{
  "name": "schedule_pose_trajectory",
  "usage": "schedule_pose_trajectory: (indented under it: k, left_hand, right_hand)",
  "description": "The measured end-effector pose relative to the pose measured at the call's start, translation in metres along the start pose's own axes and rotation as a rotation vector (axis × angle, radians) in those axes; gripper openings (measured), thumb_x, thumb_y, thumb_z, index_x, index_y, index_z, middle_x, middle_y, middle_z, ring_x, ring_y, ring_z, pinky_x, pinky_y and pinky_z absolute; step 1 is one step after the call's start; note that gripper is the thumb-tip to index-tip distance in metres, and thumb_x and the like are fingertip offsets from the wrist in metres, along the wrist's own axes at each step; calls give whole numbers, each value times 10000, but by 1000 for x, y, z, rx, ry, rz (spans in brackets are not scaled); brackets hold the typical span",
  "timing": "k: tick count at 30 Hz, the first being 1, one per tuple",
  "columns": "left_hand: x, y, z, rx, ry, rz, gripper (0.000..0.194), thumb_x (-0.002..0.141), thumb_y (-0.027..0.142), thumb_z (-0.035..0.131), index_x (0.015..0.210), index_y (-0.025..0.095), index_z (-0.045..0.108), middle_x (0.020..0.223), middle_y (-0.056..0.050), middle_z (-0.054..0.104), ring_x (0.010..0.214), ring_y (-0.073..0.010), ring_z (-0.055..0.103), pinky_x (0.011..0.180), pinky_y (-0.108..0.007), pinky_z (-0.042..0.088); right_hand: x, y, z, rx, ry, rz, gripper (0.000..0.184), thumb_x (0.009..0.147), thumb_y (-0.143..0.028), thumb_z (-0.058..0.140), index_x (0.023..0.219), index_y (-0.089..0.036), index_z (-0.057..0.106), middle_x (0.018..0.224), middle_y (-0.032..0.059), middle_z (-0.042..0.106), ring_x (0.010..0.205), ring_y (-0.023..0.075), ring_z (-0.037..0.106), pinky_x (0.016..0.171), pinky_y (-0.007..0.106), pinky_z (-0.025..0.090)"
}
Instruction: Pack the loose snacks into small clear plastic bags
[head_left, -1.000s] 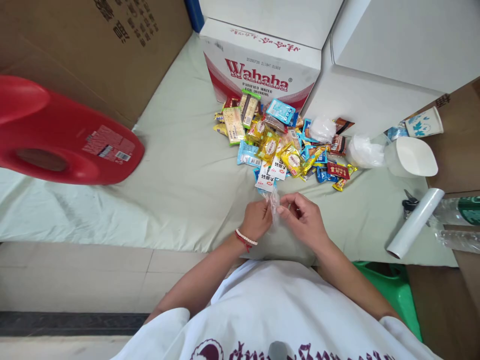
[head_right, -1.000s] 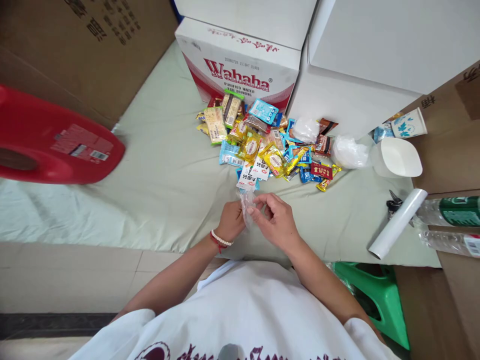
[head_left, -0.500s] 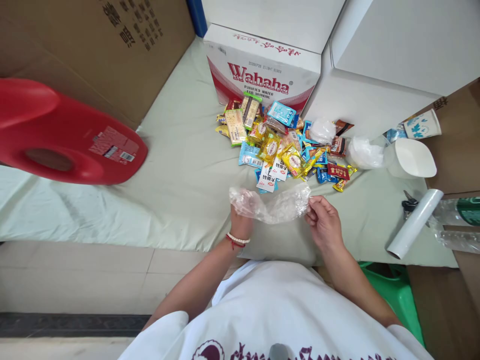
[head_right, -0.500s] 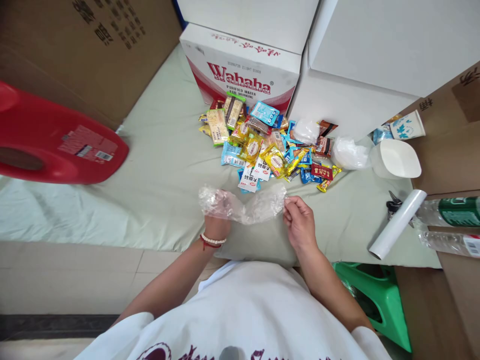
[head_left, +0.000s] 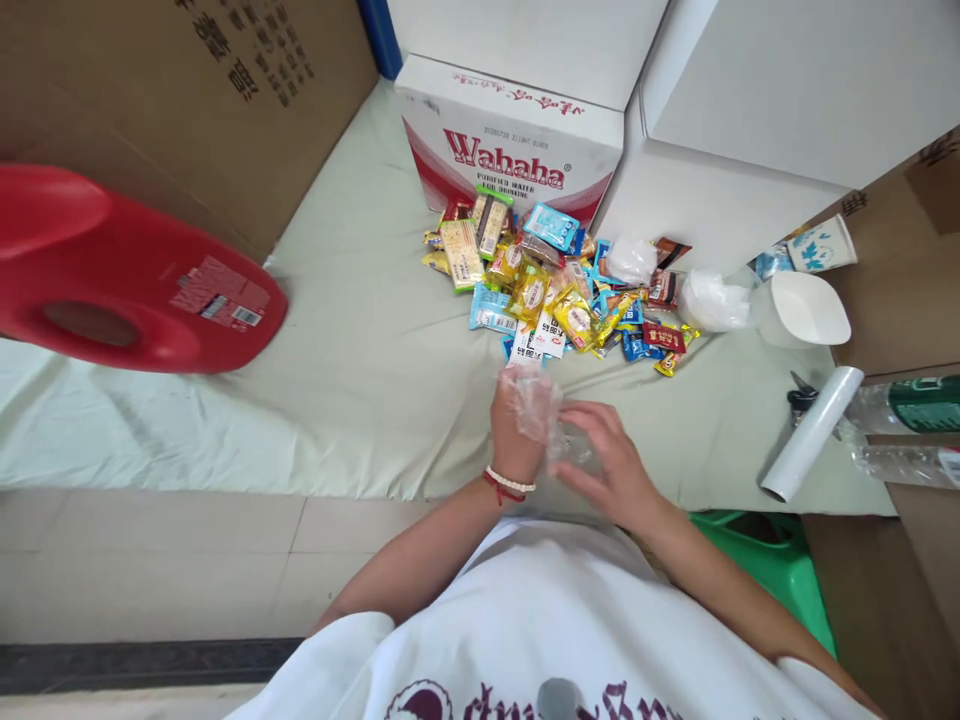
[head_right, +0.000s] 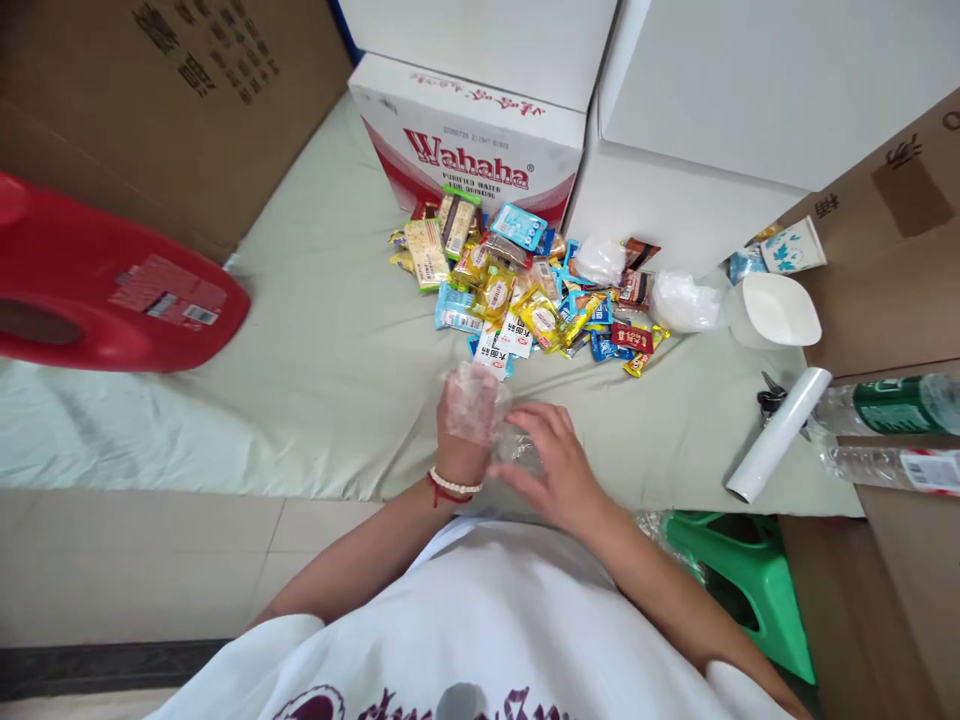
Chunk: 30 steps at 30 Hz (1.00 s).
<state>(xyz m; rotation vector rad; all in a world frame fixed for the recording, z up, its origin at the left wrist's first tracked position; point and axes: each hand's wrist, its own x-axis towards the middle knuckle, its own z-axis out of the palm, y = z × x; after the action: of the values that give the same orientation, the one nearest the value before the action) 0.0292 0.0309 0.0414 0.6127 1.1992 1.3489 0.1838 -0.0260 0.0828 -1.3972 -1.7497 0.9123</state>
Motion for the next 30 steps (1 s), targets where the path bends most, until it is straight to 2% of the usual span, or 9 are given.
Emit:
schedule_pose_trajectory:
  k: [3, 6, 9, 11, 14, 17, 21, 25, 30]
  left_hand:
    - [-2, 8, 1, 15, -107, -16, 383, 752, 457, 833, 894, 231, 559, 633, 76, 515, 512, -87, 431, 492, -227, 342]
    - [7, 18, -13, 23, -287, -189, 506, 680, 565, 861, 825, 216, 526, 551, 121, 378, 420, -41, 265, 423, -213, 189]
    - [15, 24, -28, 105, -446, -334, 493, 629, 522, 904, 781, 189, 574, 548, 121, 358, 421, -21, 221, 424, -204, 161]
    - [18, 23, -33, 172, -482, -320, 436, 639, 482, 905, 793, 165, 650, 548, 103, 397, 448, -28, 266, 438, -195, 203]
    - [16, 15, -32, 168, -414, -272, 401, 662, 467, 883, 833, 149, 708, 677, 24, 585, 600, -77, 498, 538, -189, 394]
    - [11, 3, -24, 18, -280, -352, 380, 712, 473, 841, 871, 177, 662, 777, -6, 644, 755, -145, 636, 655, -248, 523]
    - [5, -13, -10, -74, -86, -341, 328, 846, 473, 741, 811, 201, 562, 591, 69, 455, 482, -73, 445, 454, -187, 348]
    - [4, -20, 0, -87, 14, -264, 417, 919, 532, 668, 725, 207, 492, 566, 80, 335, 445, -55, 280, 405, -193, 227]
    - [1, -24, 8, -135, 43, -143, 510, 870, 652, 677, 715, 221, 453, 585, 66, 370, 455, -66, 313, 385, -204, 243]
  right_hand:
    - [24, 2, 11, 251, 71, 68, 224, 941, -473, 669, 971, -257, 719, 1108, 72, 695, 1033, 226, 648, 927, 390, 535]
    - [32, 10, 3, 573, 64, 327, 286, 868, -513, 753, 893, -235, 688, 844, 13, 681, 719, 151, 627, 650, 275, 535]
    - [33, 12, -10, 735, 58, 547, 382, 761, -540, 839, 818, -213, 649, 624, -48, 573, 460, 84, 447, 402, 210, 349]
    - [34, 13, -15, 771, 57, 614, 424, 709, -548, 868, 800, -204, 638, 580, -67, 535, 394, 58, 348, 344, 211, 243]
    - [33, 20, -14, 734, 73, 636, 455, 681, -577, 865, 803, -204, 636, 541, -78, 495, 384, 57, 315, 341, 216, 211]
    - [31, 34, -5, 575, 134, 563, 435, 699, -574, 835, 852, -206, 660, 564, -67, 510, 448, 85, 399, 402, 225, 315]
    - [25, 48, 5, 431, 227, 470, 354, 775, -505, 770, 950, -215, 669, 682, -41, 558, 552, 114, 460, 500, 247, 393]
    - [16, 47, 3, 286, 390, 428, 280, 831, -461, 724, 959, -218, 671, 745, -23, 565, 623, 124, 450, 570, 252, 392]
    - [7, 37, 11, 204, 228, 374, 323, 901, -519, 645, 876, -209, 731, 811, 24, 624, 705, 156, 512, 645, 280, 414]
